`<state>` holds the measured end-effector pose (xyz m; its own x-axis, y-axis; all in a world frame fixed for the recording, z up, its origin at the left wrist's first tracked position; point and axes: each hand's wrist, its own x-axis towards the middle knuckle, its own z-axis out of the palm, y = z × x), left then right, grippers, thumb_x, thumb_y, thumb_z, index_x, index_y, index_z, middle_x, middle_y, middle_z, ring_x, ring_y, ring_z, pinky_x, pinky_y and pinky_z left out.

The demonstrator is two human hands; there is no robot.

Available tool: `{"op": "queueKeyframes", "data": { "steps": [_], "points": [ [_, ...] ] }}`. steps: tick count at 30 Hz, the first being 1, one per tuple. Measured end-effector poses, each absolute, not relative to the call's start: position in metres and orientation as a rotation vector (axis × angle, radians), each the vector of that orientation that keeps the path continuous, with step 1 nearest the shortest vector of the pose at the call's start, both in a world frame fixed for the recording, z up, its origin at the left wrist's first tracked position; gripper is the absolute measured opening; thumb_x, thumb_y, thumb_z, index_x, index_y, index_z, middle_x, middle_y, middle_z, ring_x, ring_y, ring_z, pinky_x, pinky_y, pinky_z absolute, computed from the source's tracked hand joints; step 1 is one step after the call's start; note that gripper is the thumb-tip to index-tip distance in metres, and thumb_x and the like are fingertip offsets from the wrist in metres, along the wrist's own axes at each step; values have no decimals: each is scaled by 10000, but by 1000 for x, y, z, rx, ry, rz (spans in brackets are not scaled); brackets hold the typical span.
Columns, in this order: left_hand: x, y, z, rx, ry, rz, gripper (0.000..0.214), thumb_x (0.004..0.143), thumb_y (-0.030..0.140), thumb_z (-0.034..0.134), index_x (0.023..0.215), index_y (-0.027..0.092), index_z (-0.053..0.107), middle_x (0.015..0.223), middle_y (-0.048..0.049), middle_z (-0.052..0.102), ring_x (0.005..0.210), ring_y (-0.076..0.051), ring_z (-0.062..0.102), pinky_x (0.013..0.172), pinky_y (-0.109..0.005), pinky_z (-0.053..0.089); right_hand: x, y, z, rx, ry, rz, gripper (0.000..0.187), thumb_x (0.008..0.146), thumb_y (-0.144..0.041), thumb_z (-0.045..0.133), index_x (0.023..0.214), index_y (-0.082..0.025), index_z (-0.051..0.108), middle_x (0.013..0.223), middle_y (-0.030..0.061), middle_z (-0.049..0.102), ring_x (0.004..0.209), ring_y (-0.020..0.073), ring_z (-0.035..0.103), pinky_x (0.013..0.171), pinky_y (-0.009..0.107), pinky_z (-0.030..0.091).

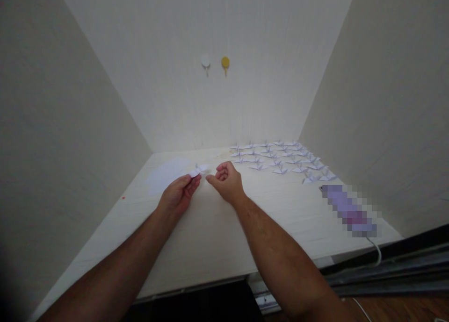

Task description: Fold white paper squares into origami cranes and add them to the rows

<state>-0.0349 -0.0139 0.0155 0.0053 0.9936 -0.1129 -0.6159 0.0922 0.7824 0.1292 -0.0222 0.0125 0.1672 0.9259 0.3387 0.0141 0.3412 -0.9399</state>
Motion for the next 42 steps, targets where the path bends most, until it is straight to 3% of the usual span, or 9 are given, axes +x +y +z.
{"op": "queueKeyframes", "data": {
  "steps": [9, 15, 20, 23, 28, 33, 42],
  "points": [
    [-30, -20, 20, 651, 783, 1354, 167, 784, 27, 619, 645, 118, 600, 728, -58, 691, 758, -136, 698, 732, -214, 571, 118, -29, 11, -1143, -1416, 585, 192, 768, -380, 653, 778, -189, 644, 650, 12, 649, 579, 125, 584, 593, 249, 470],
    [-32, -20, 18, 654, 759, 1309, 153, 788, 38, 611, 664, 125, 590, 703, -41, 681, 744, -141, 702, 681, -217, 571, 120, -32, 14, -1153, -1471, 350, 190, 787, -329, 623, 665, -186, 649, 602, 5, 631, 548, 118, 540, 585, 243, 433],
    [-34, -21, 18, 670, 725, 1282, 86, 765, 82, 648, 707, 123, 599, 732, -52, 694, 758, -161, 707, 680, -243, 572, 119, -35, 17, -1184, -1514, 312, 195, 807, -326, 591, 681, -195, 662, 616, 7, 631, 554, 123, 527, 596, 250, 430],
    [-35, -23, 20, 739, 693, 1235, 93, 756, 174, 677, 814, 121, 627, 821, -80, 712, 764, -191, 709, 668, -287, 576, 120, -36, 17, -1193, -1547, 273, 195, 812, -319, 580, 685, -198, 664, 637, 16, 636, 578, 129, 535, 615, 257, 432],
    [-35, -26, 24, 889, 789, 1247, 400, 702, 234, 745, 1070, 142, 617, 851, -76, 714, 758, -202, 708, 637, -291, 569, 120, -37, 16, -1213, -1574, 297, 174, 807, -313, 578, 708, -203, 668, 646, 17, 642, 581, 133, 541, 615, 262, 438],
    [-30, -27, 20, 981, 900, 1332, 398, 613, 230, 817, 957, 113, 653, 846, -80, 717, 724, -160, 687, 704, -274, 560, 117, -37, 14, -1225, -1566, 363, 122, 765, -316, 636, 754, -201, 676, 650, 15, 653, 565, 131, 552, 577, 255, 432],
    [-29, -27, 20, 1042, 960, 1400, 345, 606, 268, 811, 872, 123, 648, 735, -45, 691, 678, -160, 667, 690, -302, 561, 119, -36, 15, -1150, -1583, 406, 195, 780, -376, 626, 713, -197, 669, 645, 18, 628, 588, 131, 542, 585, 259, 419]
  ]
}}
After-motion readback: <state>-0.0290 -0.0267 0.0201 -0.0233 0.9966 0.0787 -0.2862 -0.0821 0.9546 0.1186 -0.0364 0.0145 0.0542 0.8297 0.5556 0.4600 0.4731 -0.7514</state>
